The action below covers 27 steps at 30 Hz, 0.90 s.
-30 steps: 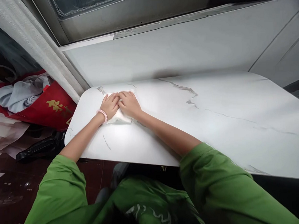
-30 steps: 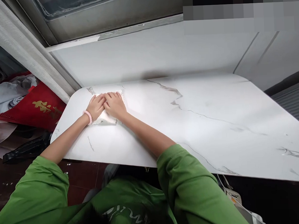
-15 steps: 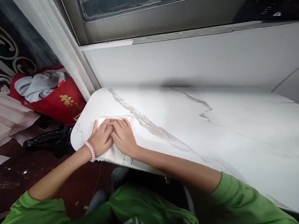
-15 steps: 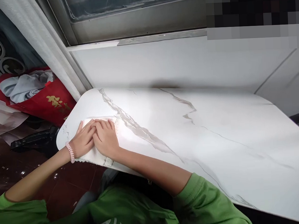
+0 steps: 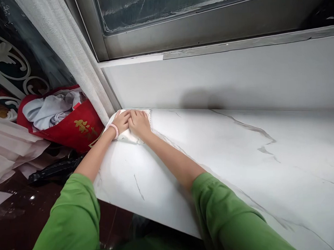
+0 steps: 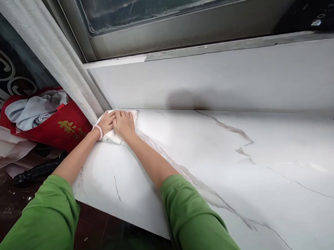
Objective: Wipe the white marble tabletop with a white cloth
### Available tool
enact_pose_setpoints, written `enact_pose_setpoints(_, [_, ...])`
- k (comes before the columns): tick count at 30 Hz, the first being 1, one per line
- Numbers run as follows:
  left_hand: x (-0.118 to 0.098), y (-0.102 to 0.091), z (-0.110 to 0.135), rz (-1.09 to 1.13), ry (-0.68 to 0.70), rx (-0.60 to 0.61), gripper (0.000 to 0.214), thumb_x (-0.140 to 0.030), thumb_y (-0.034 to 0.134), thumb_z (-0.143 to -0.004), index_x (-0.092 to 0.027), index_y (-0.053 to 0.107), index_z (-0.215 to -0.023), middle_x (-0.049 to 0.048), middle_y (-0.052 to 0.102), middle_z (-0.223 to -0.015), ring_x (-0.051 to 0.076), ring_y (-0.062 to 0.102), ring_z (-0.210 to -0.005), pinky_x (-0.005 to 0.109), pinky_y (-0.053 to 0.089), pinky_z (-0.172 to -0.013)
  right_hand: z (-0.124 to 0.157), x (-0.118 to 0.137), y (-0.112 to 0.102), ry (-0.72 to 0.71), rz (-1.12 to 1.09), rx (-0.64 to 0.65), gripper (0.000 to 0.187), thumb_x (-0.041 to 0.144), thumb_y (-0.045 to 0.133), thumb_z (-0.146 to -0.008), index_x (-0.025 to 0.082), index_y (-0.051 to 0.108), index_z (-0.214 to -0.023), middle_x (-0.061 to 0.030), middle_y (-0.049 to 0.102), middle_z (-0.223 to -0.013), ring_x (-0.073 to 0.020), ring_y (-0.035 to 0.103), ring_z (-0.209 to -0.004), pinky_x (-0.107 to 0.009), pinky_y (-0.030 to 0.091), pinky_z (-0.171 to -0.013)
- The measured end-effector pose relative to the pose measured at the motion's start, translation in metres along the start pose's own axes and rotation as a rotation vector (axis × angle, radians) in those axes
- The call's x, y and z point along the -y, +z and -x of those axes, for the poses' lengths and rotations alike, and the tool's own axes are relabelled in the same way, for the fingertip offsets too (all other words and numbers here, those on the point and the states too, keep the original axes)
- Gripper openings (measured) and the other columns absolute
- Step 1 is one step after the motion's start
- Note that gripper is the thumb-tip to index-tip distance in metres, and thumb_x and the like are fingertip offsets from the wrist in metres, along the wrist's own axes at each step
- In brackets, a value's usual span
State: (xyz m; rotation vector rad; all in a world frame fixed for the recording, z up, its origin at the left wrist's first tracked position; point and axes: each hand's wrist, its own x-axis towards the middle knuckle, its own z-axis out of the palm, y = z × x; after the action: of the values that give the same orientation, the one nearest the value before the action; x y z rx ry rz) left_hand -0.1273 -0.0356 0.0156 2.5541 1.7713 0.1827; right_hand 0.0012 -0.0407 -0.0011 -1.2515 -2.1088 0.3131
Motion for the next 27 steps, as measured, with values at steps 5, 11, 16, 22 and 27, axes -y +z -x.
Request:
enact_pose_setpoints(5, [0.006, 0.003, -0.046, 0.007, -0.043, -0.044, 0.044, -0.022, 0.027, -0.096, -0.021, 0.049, -0.134, 0.009, 0.048, -0.143, 0.022, 0.042, -0.133, 0.052, 0.017, -0.115, -0.032, -0.021, 0.009, 0.128, 0.15, -0.201, 0.032, 0.023, 0.033, -0.095, 0.009, 0.06, -0.105, -0.0198, 0.06, -0.115, -0.0332, 0.045, -0.121, -0.048, 0.031, -0.102])
enact_pose_setpoints(11, [0.008, 0.008, -0.039, -0.012, -0.075, -0.041, 0.045, -0.023, 0.022, -0.099, -0.021, 0.044, -0.138, 0.0098, 0.042, -0.148, 0.02, 0.033, -0.139, 0.053, 0.015, -0.116, -0.034, -0.024, 0.012, 0.12, 0.124, -0.182, 0.033, 0.025, 0.033, -0.097, 0.011, 0.063, -0.096, -0.0164, 0.067, -0.104, -0.0275, 0.055, -0.107, -0.043, 0.031, -0.103])
enact_pose_setpoints(16, [-0.005, 0.009, 0.002, -0.061, -0.176, -0.035, 0.046, -0.027, 0.023, -0.099, -0.019, 0.042, -0.14, 0.0104, 0.035, -0.153, 0.022, 0.027, -0.142, 0.054, 0.011, -0.117, -0.011, -0.011, 0.004, 0.007, 0.062, -0.129, 0.03, 0.022, 0.033, -0.097, 0.015, 0.062, -0.092, -0.013, 0.068, -0.102, -0.0257, 0.055, -0.106, -0.042, 0.031, -0.104])
enact_pose_setpoints(22, [-0.018, 0.002, 0.101, -0.116, -0.176, -0.059, 0.05, -0.031, 0.027, -0.096, -0.017, 0.039, -0.143, 0.0109, 0.036, -0.152, 0.024, 0.028, -0.142, 0.052, 0.013, -0.117, 0.049, 0.037, 0.002, -0.059, -0.051, -0.025, 0.024, 0.025, 0.039, -0.095, 0.014, 0.058, -0.103, -0.0132, 0.063, -0.111, -0.0253, 0.052, -0.112, -0.043, 0.028, -0.108])
enact_pose_setpoints(27, [-0.033, -0.003, 0.194, -0.144, -0.235, -0.115, 0.054, -0.032, 0.023, -0.096, -0.013, 0.035, -0.145, 0.0126, 0.037, -0.151, 0.026, 0.031, -0.141, 0.054, 0.016, -0.116, 0.104, 0.083, -0.001, -0.141, -0.2, 0.122, 0.036, 0.024, 0.045, -0.091, 0.007, 0.053, -0.121, -0.0184, 0.052, -0.135, -0.0281, 0.038, -0.132, -0.047, 0.02, -0.115])
